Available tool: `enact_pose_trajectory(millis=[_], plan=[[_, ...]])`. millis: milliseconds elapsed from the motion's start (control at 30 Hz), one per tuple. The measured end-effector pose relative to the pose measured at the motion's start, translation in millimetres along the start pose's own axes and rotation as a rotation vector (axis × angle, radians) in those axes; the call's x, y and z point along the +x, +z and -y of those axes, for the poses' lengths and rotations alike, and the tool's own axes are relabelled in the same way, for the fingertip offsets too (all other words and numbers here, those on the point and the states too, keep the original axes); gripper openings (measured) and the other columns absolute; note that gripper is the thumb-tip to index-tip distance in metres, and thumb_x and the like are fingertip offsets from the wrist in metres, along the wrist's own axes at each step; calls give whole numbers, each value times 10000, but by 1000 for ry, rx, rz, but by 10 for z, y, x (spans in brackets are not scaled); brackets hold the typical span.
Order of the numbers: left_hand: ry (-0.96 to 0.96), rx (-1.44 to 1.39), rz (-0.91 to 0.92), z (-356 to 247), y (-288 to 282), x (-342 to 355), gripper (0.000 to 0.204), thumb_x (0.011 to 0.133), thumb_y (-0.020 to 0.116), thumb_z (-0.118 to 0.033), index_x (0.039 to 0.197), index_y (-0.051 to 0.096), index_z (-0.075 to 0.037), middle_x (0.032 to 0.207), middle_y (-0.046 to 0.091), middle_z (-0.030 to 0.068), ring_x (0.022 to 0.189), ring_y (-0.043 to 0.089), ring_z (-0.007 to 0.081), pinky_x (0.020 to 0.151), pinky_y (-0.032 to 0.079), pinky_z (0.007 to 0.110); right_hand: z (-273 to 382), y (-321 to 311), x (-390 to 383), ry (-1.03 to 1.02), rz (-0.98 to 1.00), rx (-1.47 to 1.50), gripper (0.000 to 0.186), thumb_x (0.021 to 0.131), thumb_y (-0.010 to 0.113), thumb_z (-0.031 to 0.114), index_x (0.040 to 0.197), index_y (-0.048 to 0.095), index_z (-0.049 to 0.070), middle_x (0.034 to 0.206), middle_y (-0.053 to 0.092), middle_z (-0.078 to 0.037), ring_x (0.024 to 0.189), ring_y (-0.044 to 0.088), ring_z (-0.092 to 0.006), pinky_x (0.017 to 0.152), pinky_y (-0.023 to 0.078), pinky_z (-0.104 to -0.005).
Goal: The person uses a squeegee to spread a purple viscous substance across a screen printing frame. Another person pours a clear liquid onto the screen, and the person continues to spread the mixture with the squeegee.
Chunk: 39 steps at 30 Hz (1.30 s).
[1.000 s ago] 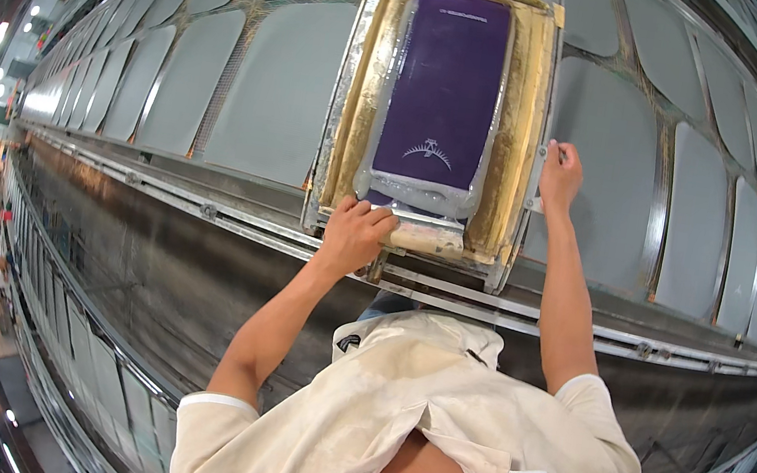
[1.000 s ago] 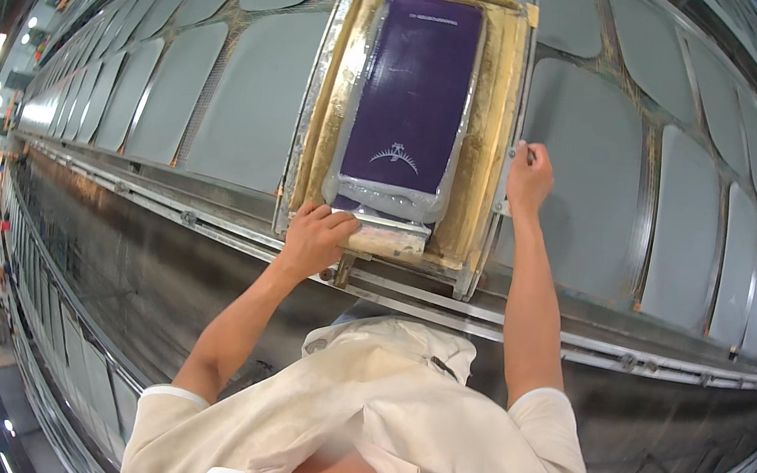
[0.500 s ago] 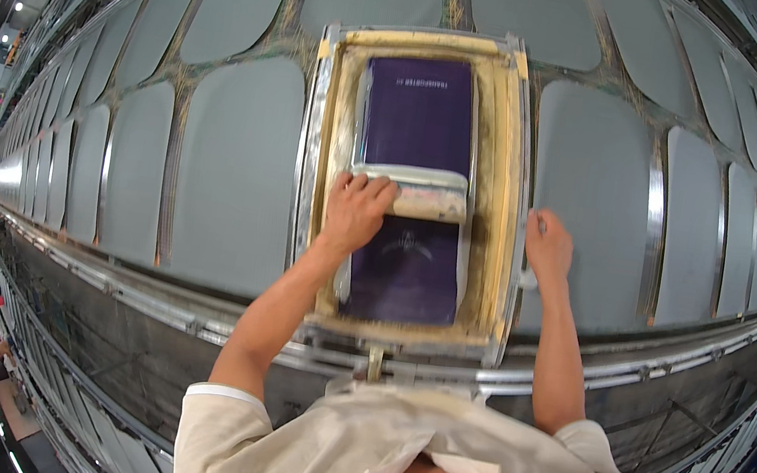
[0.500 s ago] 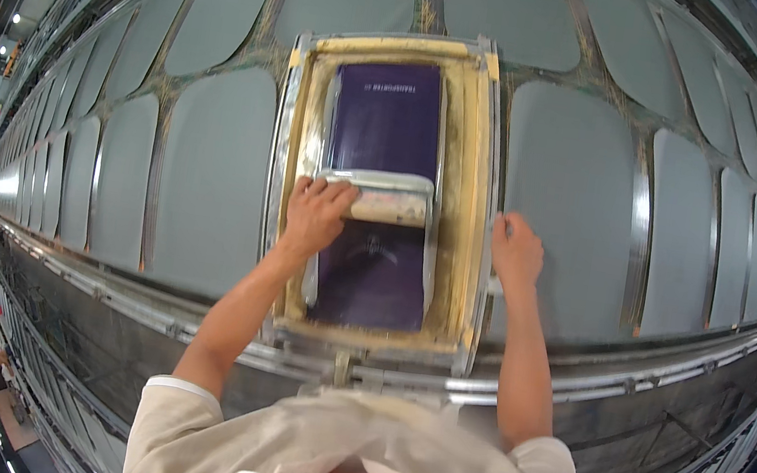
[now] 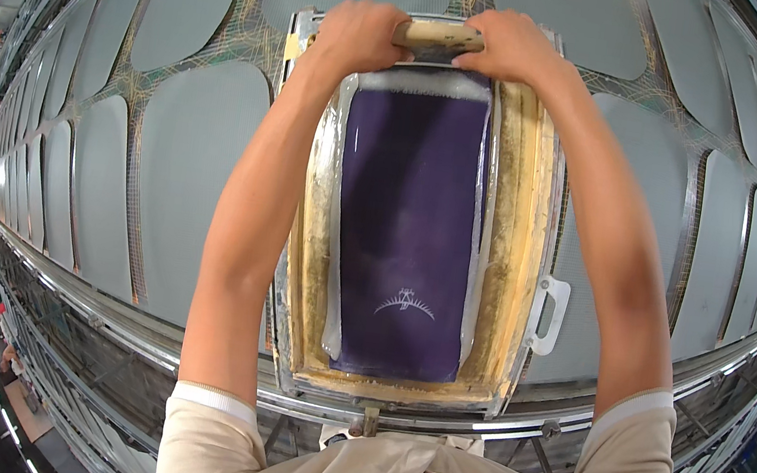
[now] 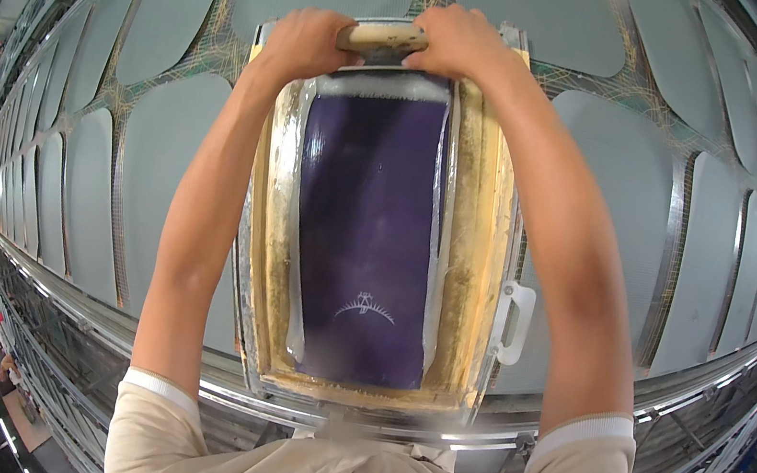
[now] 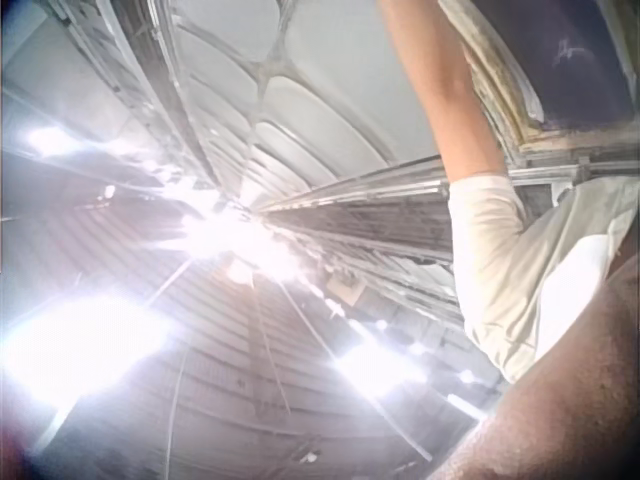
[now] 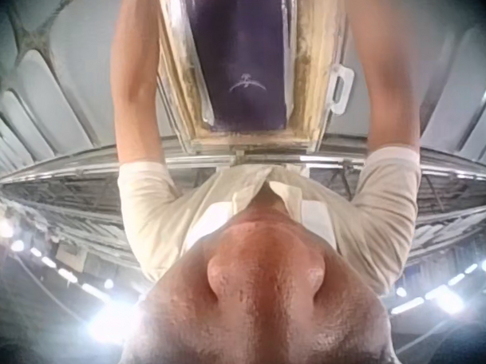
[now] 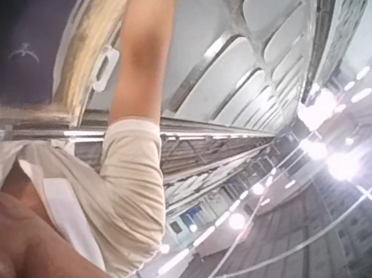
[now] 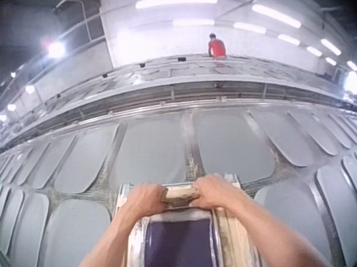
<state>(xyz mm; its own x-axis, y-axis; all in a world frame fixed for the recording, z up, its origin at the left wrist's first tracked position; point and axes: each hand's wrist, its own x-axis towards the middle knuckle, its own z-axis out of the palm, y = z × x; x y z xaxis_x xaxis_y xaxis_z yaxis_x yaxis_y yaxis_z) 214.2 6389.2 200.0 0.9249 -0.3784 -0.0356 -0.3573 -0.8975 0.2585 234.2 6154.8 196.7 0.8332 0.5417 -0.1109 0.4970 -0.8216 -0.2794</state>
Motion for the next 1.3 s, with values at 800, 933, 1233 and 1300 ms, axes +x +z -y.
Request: enact_pose_trajectory(millis=[800,933,1233,1300], plan=[[89,-67,-13,-1636,436,-3566,219,675,814,-134,880,741,-146,839,720,15,793,678,219,808,438,385,1737,728,-3392,-59,129,73,228,754,823,234,921,727,113,834,712,-84,883,668,-286,869,479,-415],[106,-9,-60,-1111,277,-2410,206,728,830,-201,905,747,-135,834,725,42,808,693,264,823,453,422,1128,484,-2319,-61,34,81,257,737,827,267,890,719,92,788,708,-120,831,687,-332,781,500,-453],[21,168,-67,-128,30,-88,271,759,825,-359,933,768,-160,864,750,103,876,722,313,870,509,456,-151,141,-67,-62,-137,18,419,748,865,332,1074,761,90,850,732,-158,841,704,-384,806,555,-458],[-2,115,-86,12,77,-9,300,757,826,-376,966,776,-166,853,749,115,864,723,330,843,537,465,-112,37,111,-14,9,115,408,752,864,322,1066,760,83,857,735,-166,838,705,-388,796,552,-456]])
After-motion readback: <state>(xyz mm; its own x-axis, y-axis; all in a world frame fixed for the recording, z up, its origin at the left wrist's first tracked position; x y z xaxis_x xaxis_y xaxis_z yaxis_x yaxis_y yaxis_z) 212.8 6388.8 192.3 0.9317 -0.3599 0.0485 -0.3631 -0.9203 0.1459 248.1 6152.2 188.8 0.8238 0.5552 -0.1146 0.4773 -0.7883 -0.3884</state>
